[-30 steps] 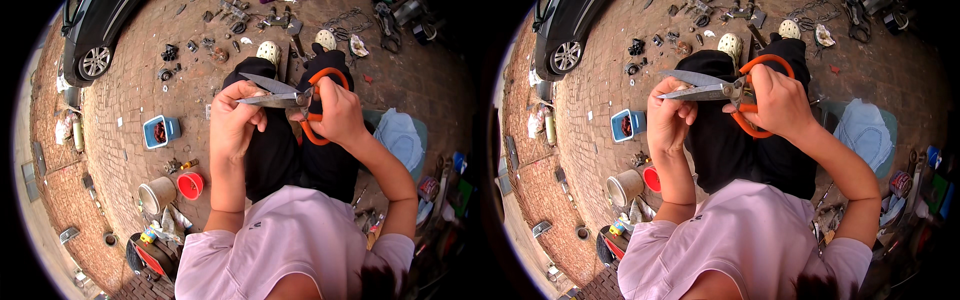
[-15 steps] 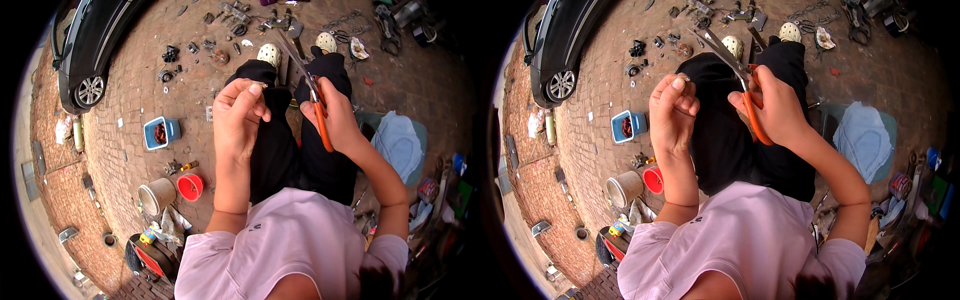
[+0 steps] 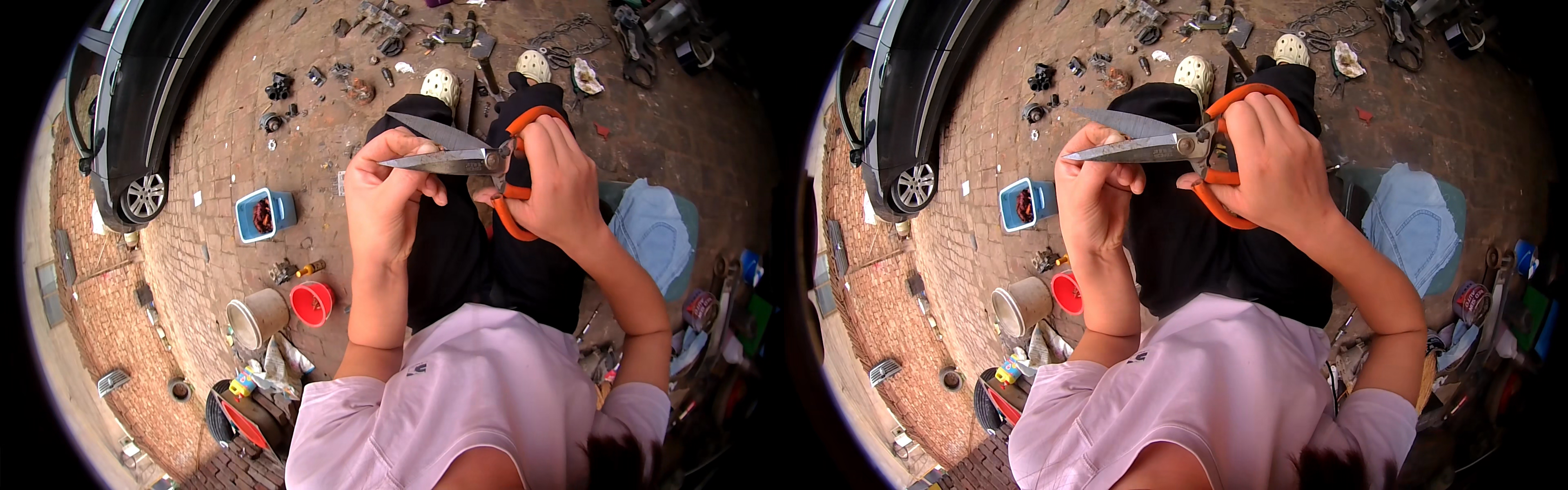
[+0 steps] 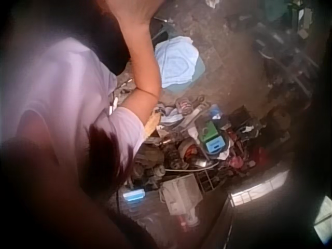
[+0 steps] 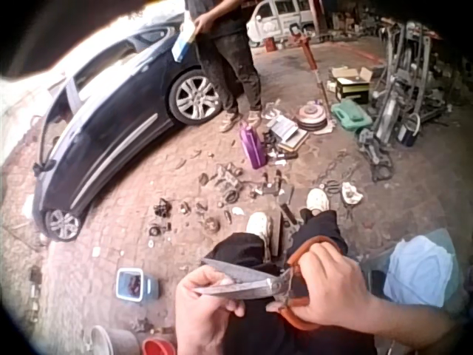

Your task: The person sits on the ground and uses a hammer and chisel to shape a small metal piece. They then use pliers to bend and adjust the same piece.

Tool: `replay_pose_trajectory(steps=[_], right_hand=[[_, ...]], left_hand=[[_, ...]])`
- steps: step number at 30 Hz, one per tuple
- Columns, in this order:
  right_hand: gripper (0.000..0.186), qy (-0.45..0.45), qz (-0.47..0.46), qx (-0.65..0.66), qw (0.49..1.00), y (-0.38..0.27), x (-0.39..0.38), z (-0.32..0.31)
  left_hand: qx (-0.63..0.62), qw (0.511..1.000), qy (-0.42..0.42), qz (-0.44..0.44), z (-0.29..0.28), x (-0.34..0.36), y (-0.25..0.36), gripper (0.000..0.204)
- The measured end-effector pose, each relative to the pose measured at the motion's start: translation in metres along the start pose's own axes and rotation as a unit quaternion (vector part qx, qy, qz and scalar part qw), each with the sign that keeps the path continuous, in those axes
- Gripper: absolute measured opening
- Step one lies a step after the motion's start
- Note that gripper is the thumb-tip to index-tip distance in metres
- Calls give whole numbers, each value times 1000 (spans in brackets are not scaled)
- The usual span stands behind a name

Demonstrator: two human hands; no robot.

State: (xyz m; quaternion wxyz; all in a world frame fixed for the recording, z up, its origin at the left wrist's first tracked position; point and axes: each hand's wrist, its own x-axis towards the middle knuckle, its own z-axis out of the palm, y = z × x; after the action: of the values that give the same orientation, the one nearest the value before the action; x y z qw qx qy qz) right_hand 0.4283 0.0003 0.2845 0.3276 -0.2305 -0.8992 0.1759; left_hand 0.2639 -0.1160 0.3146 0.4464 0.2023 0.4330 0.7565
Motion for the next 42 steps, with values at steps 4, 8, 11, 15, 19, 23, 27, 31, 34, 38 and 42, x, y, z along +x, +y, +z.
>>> replay_pose_trajectory(steps=[4, 8, 11, 15, 19, 23, 27, 31, 34, 38, 42], right_hand=[[62, 4, -17, -16, 1000, 3, 1, 0], [63, 3, -19, -32, 999, 3, 3, -3], [64, 0, -17, -32, 999, 4, 3, -4], [64, -1, -23, -32, 999, 5, 3, -3], [64, 8, -30, -31, 999, 6, 5, -2], [65, -2, -22, -21, 1000, 7, 4, -1], [65, -15, -16, -20, 1000, 7, 4, 0], [65, -21, -17, -22, 999, 8, 4, 0], [65, -22, -23, -25, 999, 10, 4, 2], [64, -15, -28, -24, 999, 10, 3, 4], [64, -6, -35, -27, 999, 11, 6, 6]], left_hand=[[0, 1000, -15, -1, -4, 0, 1, 5], [10, 1000, -10, -2, -2, 1, 1, 5], [14, 1000, -9, -2, -2, 1, 1, 5], [14, 1000, -11, -3, -4, 1, 0, 5], [13, 1000, -8, -9, -3, 2, 1, 4], [3, 1000, -15, -16, -6, 3, 1, 4], [-9, 999, -30, -26, -11, 3, -1, 5], [-31, 998, -39, -40, -14, 5, -1, 7], [-42, 996, -55, -50, -18, 5, -1, 7], [-69, 993, -74, -59, -20, 5, -2, 7], [-66, 994, -61, -57, -17, 7, -1, 7]])
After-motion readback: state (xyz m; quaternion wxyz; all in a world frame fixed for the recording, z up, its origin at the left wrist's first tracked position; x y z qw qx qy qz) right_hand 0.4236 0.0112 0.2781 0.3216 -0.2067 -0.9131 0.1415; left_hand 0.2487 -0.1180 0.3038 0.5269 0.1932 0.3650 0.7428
